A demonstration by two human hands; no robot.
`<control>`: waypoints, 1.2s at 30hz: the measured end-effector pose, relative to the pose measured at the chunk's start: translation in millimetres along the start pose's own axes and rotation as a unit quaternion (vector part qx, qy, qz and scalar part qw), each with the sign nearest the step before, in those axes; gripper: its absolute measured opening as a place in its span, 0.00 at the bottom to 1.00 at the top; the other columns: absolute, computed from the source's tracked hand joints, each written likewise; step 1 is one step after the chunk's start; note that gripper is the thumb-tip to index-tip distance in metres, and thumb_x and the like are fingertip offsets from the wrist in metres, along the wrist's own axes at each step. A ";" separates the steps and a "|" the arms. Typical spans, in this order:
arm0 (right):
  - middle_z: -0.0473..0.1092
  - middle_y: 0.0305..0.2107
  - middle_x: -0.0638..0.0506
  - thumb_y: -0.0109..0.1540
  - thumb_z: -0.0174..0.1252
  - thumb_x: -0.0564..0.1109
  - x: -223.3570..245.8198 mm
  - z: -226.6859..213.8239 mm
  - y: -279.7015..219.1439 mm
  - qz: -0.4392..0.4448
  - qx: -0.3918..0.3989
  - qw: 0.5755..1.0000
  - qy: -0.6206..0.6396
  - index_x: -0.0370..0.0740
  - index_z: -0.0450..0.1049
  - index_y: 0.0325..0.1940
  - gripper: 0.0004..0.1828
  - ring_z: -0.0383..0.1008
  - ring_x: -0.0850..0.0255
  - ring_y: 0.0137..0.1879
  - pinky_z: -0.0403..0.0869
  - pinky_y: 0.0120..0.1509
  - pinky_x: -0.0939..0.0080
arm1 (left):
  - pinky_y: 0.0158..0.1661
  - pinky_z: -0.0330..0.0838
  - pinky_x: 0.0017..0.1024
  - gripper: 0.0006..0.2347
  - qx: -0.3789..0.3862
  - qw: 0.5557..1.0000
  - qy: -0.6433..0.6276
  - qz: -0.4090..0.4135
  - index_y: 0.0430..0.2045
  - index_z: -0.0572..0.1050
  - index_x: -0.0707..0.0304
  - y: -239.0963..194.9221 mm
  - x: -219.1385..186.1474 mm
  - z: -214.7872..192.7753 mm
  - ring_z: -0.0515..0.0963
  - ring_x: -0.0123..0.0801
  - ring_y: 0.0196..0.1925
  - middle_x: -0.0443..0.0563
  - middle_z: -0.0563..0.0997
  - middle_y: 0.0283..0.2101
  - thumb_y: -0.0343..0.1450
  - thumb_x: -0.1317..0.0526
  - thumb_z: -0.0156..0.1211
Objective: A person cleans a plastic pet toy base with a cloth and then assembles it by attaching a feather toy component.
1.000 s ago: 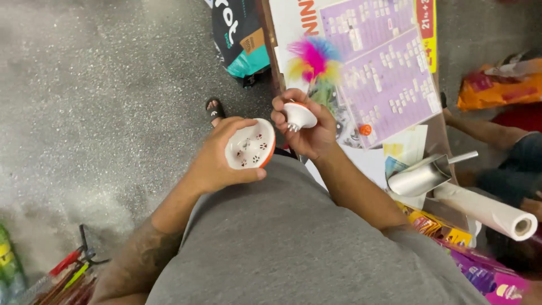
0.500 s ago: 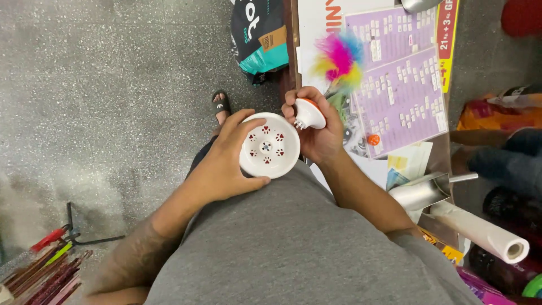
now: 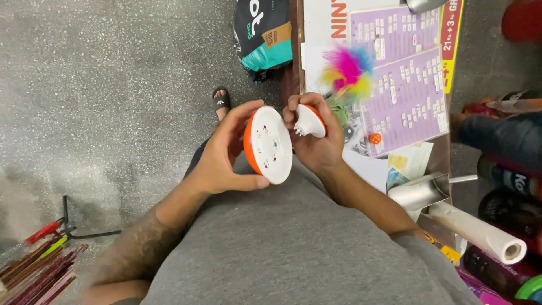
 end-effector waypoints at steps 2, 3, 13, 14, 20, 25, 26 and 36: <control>0.64 0.39 0.40 0.70 0.43 0.56 23.8 22.2 -6.5 -0.097 0.029 0.985 -0.138 0.36 0.65 0.47 0.19 0.67 0.58 0.38 0.70 0.43 0.63 | 0.62 0.71 0.38 0.53 0.017 0.988 -0.148 0.035 0.72 0.54 0.67 0.2 11.3 2.1 0.72 0.38 0.66 0.57 0.71 0.65 0.52 0.56 0.84; 0.64 0.39 0.40 0.70 0.43 0.56 26.3 25.6 -4.9 -0.095 0.029 0.986 -0.136 0.36 0.65 0.47 0.19 0.67 0.58 0.38 0.70 0.43 0.63 | 0.62 0.71 0.38 0.53 0.015 0.989 -0.146 0.033 0.72 0.54 0.67 -1.1 14.5 1.9 0.72 0.38 0.66 0.57 0.71 0.65 0.52 0.56 0.84; 0.70 0.49 0.38 0.69 0.49 0.57 50.8 93.5 -7.3 -0.084 0.183 0.876 -0.438 0.27 0.72 0.57 0.28 0.71 0.51 0.58 0.66 0.69 0.50 | 0.63 0.70 0.40 0.49 0.055 0.947 -0.313 0.046 0.73 0.50 0.74 -2.9 6.6 18.5 0.71 0.42 0.67 0.63 0.70 0.66 0.59 0.59 0.78; 0.70 0.52 0.37 0.70 0.47 0.57 50.1 101.0 -7.7 -0.057 0.204 0.870 -0.446 0.25 0.70 0.61 0.30 0.71 0.49 0.62 0.65 0.72 0.46 | 0.63 0.71 0.40 0.47 0.051 0.940 -0.336 0.041 0.73 0.50 0.75 -3.7 6.3 17.3 0.71 0.43 0.67 0.64 0.70 0.65 0.61 0.59 0.76; 0.65 0.59 0.36 0.72 0.45 0.56 43.9 98.2 -10.6 0.002 0.257 0.870 -0.420 0.25 0.62 0.69 0.32 0.65 0.49 0.68 0.58 0.77 0.42 | 0.57 0.76 0.40 0.40 0.039 0.905 -0.422 0.024 0.72 0.52 0.75 -8.3 25.8 21.8 0.76 0.44 0.63 0.66 0.73 0.62 0.65 0.64 0.69; 0.68 0.50 0.37 0.70 0.50 0.57 42.4 90.4 -7.1 -0.005 0.201 0.885 -0.421 0.24 0.64 0.66 0.33 0.69 0.52 0.59 0.66 0.70 0.46 | 0.64 0.69 0.39 0.43 0.011 0.933 -0.356 0.057 0.72 0.53 0.74 -6.9 17.2 16.8 0.71 0.42 0.68 0.64 0.71 0.65 0.63 0.62 0.75; 0.69 0.49 0.38 0.69 0.51 0.58 42.2 84.7 -6.7 -0.011 0.188 0.887 -0.421 0.25 0.64 0.65 0.34 0.70 0.53 0.57 0.67 0.68 0.48 | 0.66 0.67 0.38 0.46 0.000 0.941 -0.330 0.073 0.73 0.53 0.72 -6.8 16.5 12.9 0.71 0.41 0.68 0.62 0.71 0.66 0.61 0.62 0.78; 0.70 0.48 0.39 0.67 0.56 0.58 41.8 85.8 -8.7 -0.042 0.179 0.875 -0.449 0.27 0.69 0.62 0.31 0.69 0.55 0.56 0.68 0.65 0.51 | 0.67 0.66 0.39 0.46 -0.008 0.948 -0.311 0.069 0.73 0.51 0.73 -5.7 11.5 14.7 0.70 0.42 0.69 0.64 0.71 0.65 0.61 0.61 0.78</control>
Point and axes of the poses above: each hand's wrist, its own y-axis towards the middle knuckle, its own z-axis out of the palm, x = y × z, the point moved 9 cm from there along y, towards the middle knuckle
